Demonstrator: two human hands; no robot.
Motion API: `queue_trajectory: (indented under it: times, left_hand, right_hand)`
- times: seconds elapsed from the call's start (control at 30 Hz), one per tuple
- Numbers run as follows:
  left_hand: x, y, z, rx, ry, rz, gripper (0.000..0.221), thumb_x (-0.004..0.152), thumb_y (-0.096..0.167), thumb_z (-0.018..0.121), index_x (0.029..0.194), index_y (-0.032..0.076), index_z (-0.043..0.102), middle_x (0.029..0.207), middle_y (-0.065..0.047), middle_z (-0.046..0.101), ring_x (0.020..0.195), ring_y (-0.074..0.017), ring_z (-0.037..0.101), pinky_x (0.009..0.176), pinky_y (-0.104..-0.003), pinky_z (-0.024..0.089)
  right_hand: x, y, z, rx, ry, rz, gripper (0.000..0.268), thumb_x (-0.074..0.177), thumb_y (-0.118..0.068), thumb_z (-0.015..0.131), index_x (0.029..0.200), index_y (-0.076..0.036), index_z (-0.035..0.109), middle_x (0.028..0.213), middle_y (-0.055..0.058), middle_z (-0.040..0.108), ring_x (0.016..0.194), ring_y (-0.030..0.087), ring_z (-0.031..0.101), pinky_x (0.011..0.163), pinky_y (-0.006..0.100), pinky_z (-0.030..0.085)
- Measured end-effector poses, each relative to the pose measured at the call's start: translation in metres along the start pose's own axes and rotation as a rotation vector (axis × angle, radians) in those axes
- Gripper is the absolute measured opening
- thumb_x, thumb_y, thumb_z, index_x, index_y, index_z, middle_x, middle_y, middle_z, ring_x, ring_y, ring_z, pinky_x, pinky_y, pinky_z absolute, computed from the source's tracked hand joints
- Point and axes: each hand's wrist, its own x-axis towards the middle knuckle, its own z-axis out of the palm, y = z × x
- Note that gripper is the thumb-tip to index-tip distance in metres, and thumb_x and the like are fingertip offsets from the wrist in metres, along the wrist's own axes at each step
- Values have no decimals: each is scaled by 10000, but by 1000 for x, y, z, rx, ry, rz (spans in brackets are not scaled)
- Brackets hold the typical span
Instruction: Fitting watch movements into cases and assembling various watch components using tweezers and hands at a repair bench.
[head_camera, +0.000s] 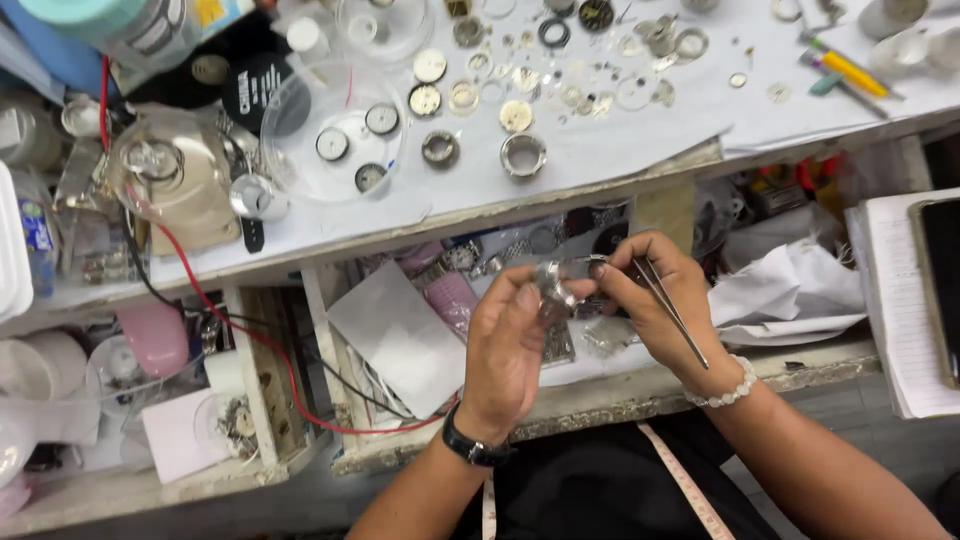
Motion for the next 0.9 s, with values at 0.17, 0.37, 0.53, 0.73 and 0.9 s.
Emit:
queue_trajectory:
  times: [0.17,0.37,0.53,0.73,0.9]
  left_hand:
    - [6,-6,-6,-368,-261,-99,810,987,604,486,1506,-8,377,1504,-298,508,1323,-367,583,1086,-432,498]
    - [2,8,6,-345,-257,-106,955,955,711,424,1547,-32,324,1541,-298,459,1365,-370,536,1158,-473,435]
    - [-1,22,8,-397,-284,-172,951,946,693,424,1573,-13,307,1614,-287,377,1413,-411,487,1074,-386,436]
    - [-3,32,9,-509,-305,-271,891,966,671,395,1569,15,348,1662,-278,327,1460,-437,438,1066,-349,424]
    - [-4,28,8,-585,-259,-310,765,1043,580,375,1534,-6,392,1610,-318,378,1387,-463,494,1150,-485,435]
  right_hand:
    - [0,44,-6,70,-136,80,114,971,-85,709,962,13,652,707,134,663,642,194,700,665,381,616]
    - [-11,0,-11,111,-218,172,442,1025,-350,544,1257,-9,703,1126,243,699,990,343,688,824,539,621]
    - [-19,-2,-32,-270,-276,-174,389,1075,-297,486,1054,-95,818,953,96,674,917,212,640,850,346,501]
    - [-24,-3,-37,-218,-165,-5,295,1051,-277,557,1083,-75,769,632,20,592,593,120,567,593,253,486]
    - [-28,-11,-35,11,-137,-121,267,1077,-166,525,1201,16,676,739,112,622,670,193,645,646,292,590]
